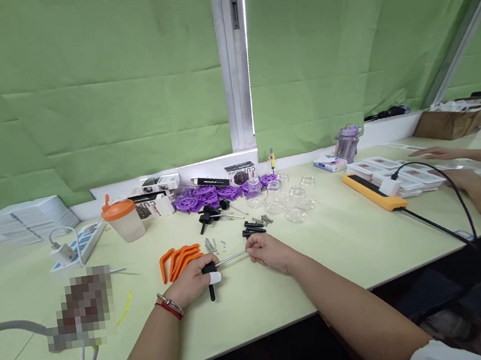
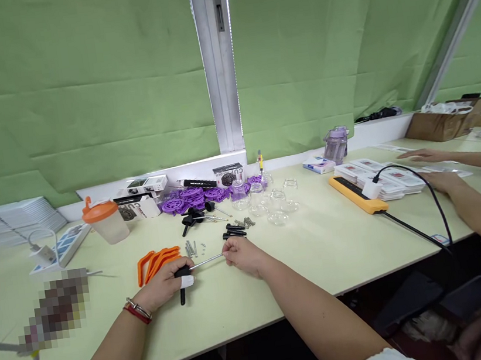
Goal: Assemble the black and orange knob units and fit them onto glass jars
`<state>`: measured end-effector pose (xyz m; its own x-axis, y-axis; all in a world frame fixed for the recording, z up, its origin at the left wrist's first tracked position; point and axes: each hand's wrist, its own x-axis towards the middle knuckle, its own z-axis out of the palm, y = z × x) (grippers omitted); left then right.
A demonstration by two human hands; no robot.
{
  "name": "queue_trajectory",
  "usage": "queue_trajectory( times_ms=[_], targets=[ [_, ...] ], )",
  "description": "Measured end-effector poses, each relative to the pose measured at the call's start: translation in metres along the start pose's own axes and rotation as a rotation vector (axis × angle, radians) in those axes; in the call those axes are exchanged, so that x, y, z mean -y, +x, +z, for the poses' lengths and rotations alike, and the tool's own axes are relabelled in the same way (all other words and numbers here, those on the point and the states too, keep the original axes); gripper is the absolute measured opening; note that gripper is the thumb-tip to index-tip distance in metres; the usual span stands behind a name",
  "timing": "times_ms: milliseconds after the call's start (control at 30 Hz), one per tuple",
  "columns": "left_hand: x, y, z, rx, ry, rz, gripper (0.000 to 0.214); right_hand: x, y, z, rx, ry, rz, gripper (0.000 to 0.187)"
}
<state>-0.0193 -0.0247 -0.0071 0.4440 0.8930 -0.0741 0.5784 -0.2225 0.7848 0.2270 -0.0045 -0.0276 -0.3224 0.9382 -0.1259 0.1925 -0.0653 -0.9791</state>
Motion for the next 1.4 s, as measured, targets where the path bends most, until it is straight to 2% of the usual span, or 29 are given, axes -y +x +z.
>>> queue_trajectory(
  times_ms=[333, 633, 900, 1200, 1400],
  targets=[
    [0.0, 0.0, 0.0, -0.003, -0.04, -0.001, 0.022, -0.006, 0.005, 0.0, 0.005, -0.031, 0.013, 0.023],
    [-0.002, 0.0, 0.0, 0.001, -0.009, 0.009, 0.021, 0.005, -0.004, 0.001, 0.003, -0.036, -0.012, 0.009],
    [-0.001, 0.0, 0.0, -0.004, -0.013, 0.011, 0.02, 0.003, -0.002, 0.002, 0.0, -0.052, 0.018, 0.019],
    [-0.003, -0.001, 0.0, 0.004, 0.0, 0.032, 0.017, 0.006, -0.004, 0.001, 0.006, -0.036, 0.007, 0.008],
    [-0.003, 0.0, 0.0, 0.006, 0.014, 0.021, 0.019, 0.003, -0.001, 0.002, 0.01, -0.05, 0.002, 0.018]
  ],
)
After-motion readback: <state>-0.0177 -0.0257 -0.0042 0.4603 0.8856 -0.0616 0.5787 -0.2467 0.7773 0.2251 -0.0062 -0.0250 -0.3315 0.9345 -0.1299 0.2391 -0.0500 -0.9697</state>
